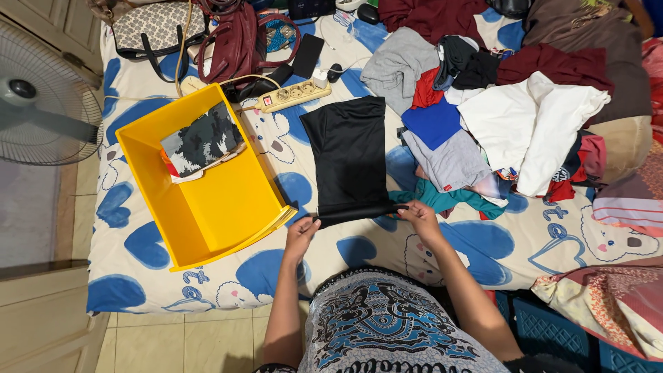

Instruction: The person folds a black t-shirt and places it into a yellow plastic drawer located on a bed.

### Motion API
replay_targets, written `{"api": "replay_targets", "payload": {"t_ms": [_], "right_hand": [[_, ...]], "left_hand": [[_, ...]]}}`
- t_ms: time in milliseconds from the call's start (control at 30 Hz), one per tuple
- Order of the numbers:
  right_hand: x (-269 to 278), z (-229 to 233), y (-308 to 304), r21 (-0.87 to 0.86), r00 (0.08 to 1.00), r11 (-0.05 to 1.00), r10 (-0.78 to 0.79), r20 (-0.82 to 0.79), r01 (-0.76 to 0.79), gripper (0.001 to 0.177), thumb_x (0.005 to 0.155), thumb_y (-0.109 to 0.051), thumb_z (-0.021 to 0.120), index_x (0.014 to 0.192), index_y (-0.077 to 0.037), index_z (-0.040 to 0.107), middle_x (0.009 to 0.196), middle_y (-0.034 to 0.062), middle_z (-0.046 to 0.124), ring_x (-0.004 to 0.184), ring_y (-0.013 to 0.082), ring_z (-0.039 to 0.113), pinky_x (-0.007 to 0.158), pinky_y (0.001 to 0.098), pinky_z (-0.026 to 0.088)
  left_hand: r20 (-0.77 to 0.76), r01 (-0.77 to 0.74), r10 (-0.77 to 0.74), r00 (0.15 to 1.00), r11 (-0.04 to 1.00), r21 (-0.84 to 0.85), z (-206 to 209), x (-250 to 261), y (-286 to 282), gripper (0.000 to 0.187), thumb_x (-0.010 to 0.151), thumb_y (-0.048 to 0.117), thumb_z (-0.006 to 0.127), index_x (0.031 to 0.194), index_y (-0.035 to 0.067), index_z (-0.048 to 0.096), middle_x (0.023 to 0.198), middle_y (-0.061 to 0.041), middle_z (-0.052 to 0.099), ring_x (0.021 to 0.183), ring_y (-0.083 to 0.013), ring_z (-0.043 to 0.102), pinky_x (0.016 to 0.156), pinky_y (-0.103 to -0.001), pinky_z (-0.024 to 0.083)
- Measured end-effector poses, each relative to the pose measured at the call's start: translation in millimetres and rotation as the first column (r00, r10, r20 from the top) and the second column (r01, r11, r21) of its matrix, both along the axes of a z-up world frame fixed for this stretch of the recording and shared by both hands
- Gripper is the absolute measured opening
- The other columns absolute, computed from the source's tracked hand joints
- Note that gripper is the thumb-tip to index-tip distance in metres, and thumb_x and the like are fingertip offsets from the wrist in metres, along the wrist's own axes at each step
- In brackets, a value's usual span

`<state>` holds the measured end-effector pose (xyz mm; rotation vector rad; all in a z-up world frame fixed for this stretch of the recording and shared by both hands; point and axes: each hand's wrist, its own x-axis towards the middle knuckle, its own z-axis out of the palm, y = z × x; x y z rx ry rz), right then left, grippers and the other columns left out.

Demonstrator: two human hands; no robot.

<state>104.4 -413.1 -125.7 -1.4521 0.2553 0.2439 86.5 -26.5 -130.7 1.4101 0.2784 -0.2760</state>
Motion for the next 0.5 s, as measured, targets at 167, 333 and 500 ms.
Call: {"api": "replay_targets", "payload": {"t_ms": [167,333,500], "right_hand": [[-16,-21,-6,-0.141,0.990,0.989,0.024,-0.138,-0.044,0.008,0.096,-0.005,0.072,0.098,0.000,0.067,0.084,0.0053,0.071,0.081,0.0120,0.062,0.077,0.0275,0.046],[-39,-29,-2,-0.072,0.990,0.997,0.027,-0.140,-0.038,0.006,0.092,-0.004,0.071,0.097,-0.002,0.072,0.087,0.0044,0.075,0.084,0.0131,0.069,0.081,0.0282,0.053],[-54,-25,0,-0.304,0.986,0.941,0.167,0.022,-0.152,0.015,0.083,0.000,0.072,0.098,0.001,0.073,0.103,0.0085,0.075,0.097,0.0185,0.068,0.086,0.0323,0.052]], "left_hand": [[-0.143,0.123,-0.111,0.983,0.990,0.076,-15,-10,1,0.029,0.099,0.021,0.073,0.079,0.006,0.059,0.070,0.006,0.050,0.066,-0.0052,0.041,0.060,-0.023,0.033],[-0.283,0.141,-0.121,0.951,0.989,0.050,-17,-22,-2,0.016,0.096,0.021,0.071,0.087,0.008,0.068,0.073,0.005,0.060,0.069,-0.0060,0.049,0.067,-0.022,0.041],[-0.230,0.160,-0.102,0.968,0.955,0.251,-36,-35,-2,0.024,0.085,0.020,0.080,0.105,0.007,0.074,0.087,0.004,0.075,0.083,-0.0101,0.066,0.077,-0.025,0.052]]}}
